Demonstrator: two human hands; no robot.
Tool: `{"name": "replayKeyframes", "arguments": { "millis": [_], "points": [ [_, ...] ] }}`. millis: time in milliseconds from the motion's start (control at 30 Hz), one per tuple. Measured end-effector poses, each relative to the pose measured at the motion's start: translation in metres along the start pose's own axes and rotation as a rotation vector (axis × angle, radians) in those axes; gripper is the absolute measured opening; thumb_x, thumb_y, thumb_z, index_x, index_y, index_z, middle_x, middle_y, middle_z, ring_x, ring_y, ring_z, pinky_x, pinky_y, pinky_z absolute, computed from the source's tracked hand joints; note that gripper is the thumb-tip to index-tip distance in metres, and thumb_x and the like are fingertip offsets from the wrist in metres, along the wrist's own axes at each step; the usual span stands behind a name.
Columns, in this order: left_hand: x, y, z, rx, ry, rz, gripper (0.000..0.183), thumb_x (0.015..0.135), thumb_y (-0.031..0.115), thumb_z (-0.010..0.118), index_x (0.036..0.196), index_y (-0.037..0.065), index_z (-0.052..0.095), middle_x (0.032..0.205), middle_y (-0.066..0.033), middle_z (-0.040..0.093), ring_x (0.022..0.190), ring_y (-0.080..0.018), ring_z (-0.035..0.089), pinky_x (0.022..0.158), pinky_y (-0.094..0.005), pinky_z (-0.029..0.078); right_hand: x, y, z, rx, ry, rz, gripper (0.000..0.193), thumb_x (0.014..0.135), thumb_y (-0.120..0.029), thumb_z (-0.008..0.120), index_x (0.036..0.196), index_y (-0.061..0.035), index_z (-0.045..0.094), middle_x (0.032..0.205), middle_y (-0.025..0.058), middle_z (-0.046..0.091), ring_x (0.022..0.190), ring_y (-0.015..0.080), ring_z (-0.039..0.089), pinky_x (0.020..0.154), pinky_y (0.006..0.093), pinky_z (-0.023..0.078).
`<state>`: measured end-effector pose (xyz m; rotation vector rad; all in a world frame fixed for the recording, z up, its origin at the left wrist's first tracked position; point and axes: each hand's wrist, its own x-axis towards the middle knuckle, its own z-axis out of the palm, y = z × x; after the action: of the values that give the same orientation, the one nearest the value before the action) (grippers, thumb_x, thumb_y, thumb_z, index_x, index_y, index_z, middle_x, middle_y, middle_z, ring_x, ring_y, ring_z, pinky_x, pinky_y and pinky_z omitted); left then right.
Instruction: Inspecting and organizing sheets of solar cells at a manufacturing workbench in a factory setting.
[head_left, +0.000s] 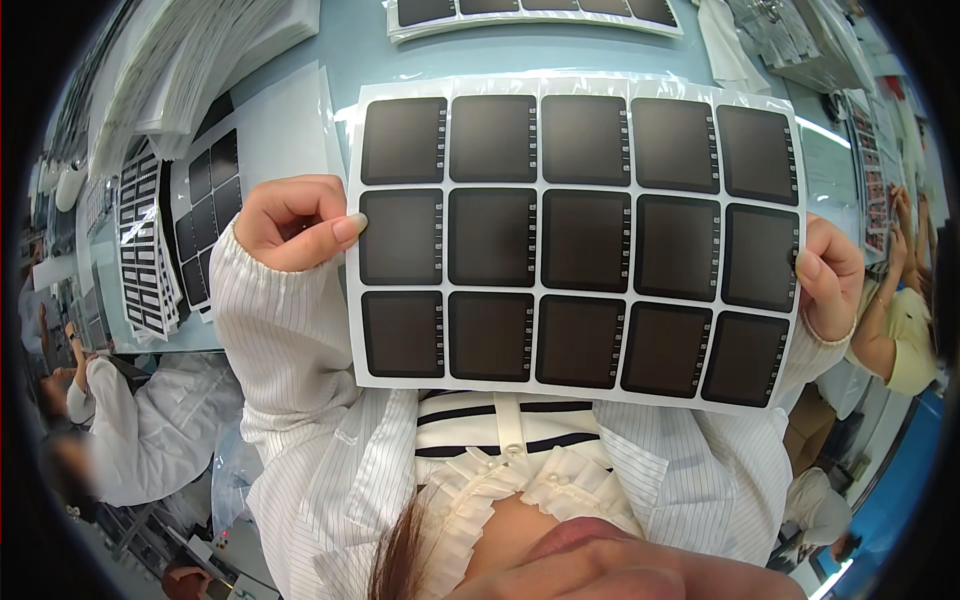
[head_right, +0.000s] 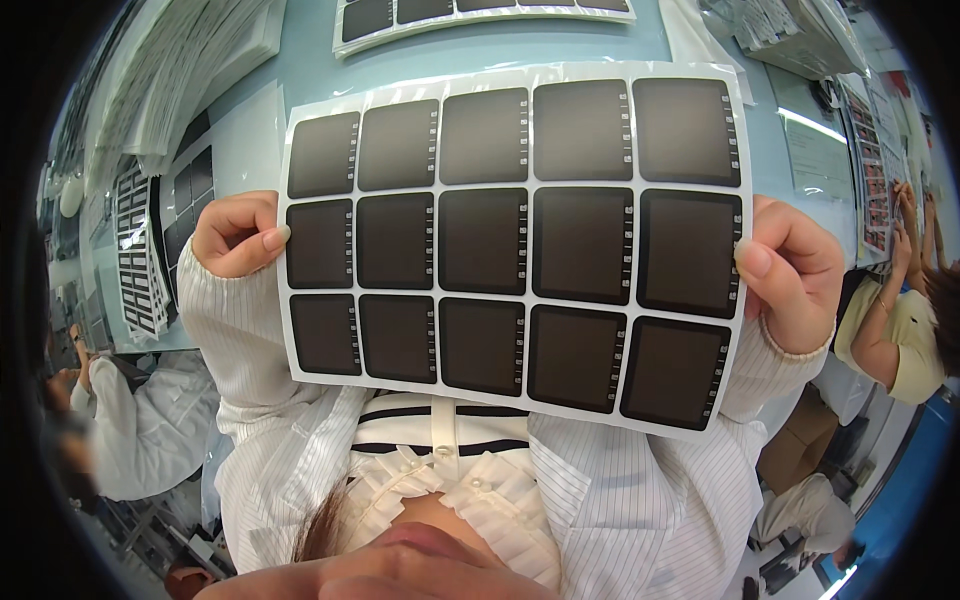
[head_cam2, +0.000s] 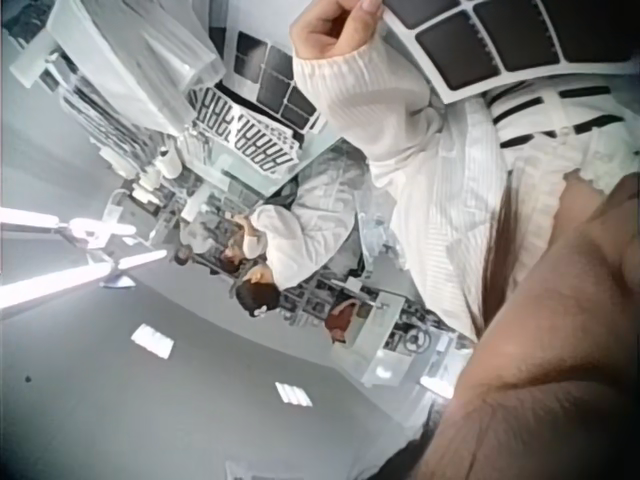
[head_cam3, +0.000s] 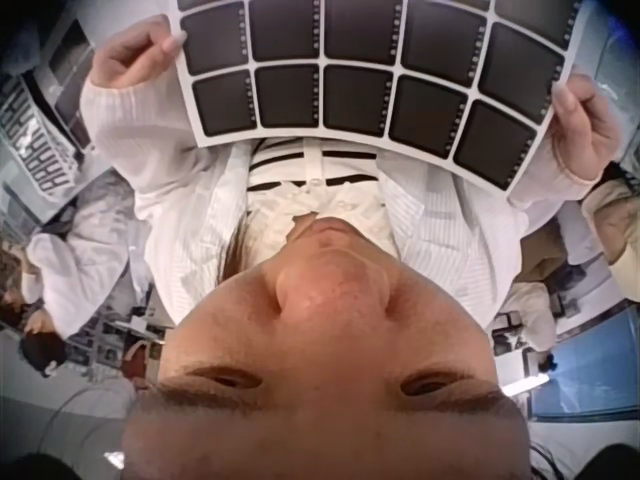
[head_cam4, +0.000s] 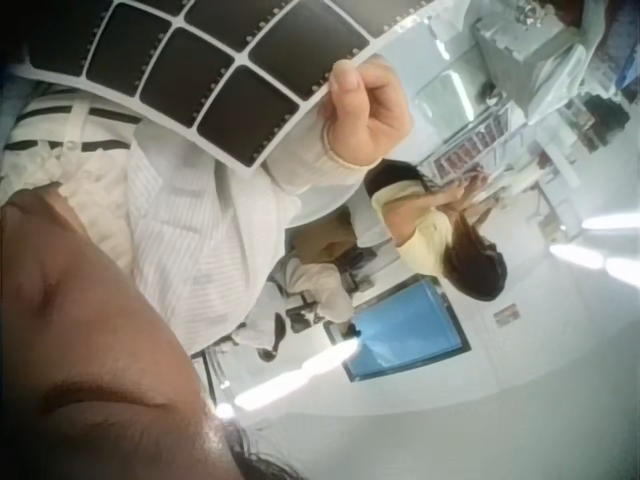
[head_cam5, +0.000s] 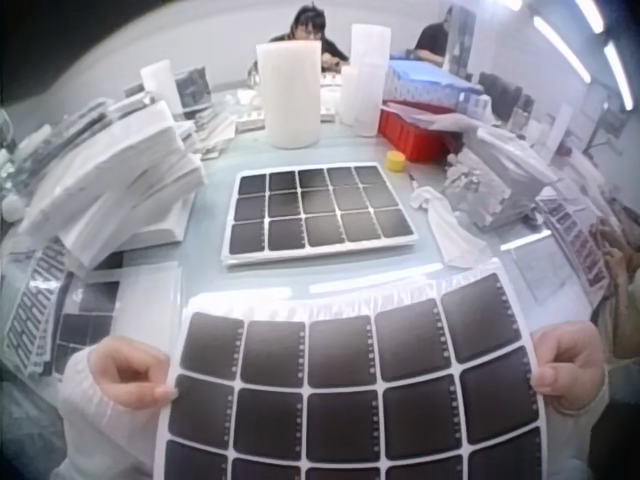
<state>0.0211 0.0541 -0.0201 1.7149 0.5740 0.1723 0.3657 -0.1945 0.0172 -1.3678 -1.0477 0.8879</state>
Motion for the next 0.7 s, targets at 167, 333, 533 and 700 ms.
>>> {"name": "replayKeyframes", "arguments": {
  "millis": [167, 333, 533, 700],
  "points": [
    [-0.007, -0.003, -0.005, -0.061, -0.012, -0.059, 0.022, 0.08, 0.007, 0.058, 0.06, 0.0, 0.052, 0.061, -0.0011, 0.05, 0.053, -0.0059, 0.04, 0.05, -0.0214, 0.031, 0.005, 0.005, 0.003, 0.081, -0.01, 0.045, 0.021, 0.082, -0.013, 0.054, 0.065, -0.0016, 0.049, 0.059, 0.0045, 0.051, 0.043, 0.0042, 0.036, 0.044, 0.0185, 0.028],
    [-0.003, -0.001, -0.004, -0.095, 0.015, -0.054, 0.02, 0.08, 0.007, 0.057, 0.062, 0.0, 0.052, 0.063, -0.0015, 0.051, 0.056, -0.0065, 0.042, 0.055, -0.0214, 0.032, 0.006, 0.006, 0.003, 0.087, 0.017, 0.029, 0.02, 0.082, -0.012, 0.054, 0.065, -0.0014, 0.049, 0.059, 0.0035, 0.05, 0.043, 0.0038, 0.036, 0.045, 0.0182, 0.027],
    [-0.005, -0.003, -0.008, -0.058, 0.063, 0.031, 0.02, 0.079, 0.007, 0.058, 0.061, 0.001, 0.052, 0.061, -0.0009, 0.048, 0.056, -0.0071, 0.04, 0.055, -0.0223, 0.031, 0.01, 0.009, 0.009, 0.041, 0.054, 0.043, 0.021, 0.081, -0.013, 0.055, 0.064, -0.0024, 0.048, 0.056, 0.0007, 0.044, 0.042, 0.003, 0.031, 0.045, 0.0179, 0.024],
    [-0.006, -0.004, -0.01, -0.096, 0.122, 0.026, 0.02, 0.077, 0.008, 0.059, 0.06, 0.001, 0.052, 0.06, -0.001, 0.047, 0.055, -0.0078, 0.039, 0.054, -0.023, 0.031, 0.01, 0.011, 0.004, 0.015, 0.027, 0.024, 0.023, 0.081, -0.014, 0.056, 0.063, -0.0029, 0.048, 0.058, 0.0018, 0.046, 0.042, 0.0029, 0.031, 0.045, 0.0177, 0.023]
  ]
}}
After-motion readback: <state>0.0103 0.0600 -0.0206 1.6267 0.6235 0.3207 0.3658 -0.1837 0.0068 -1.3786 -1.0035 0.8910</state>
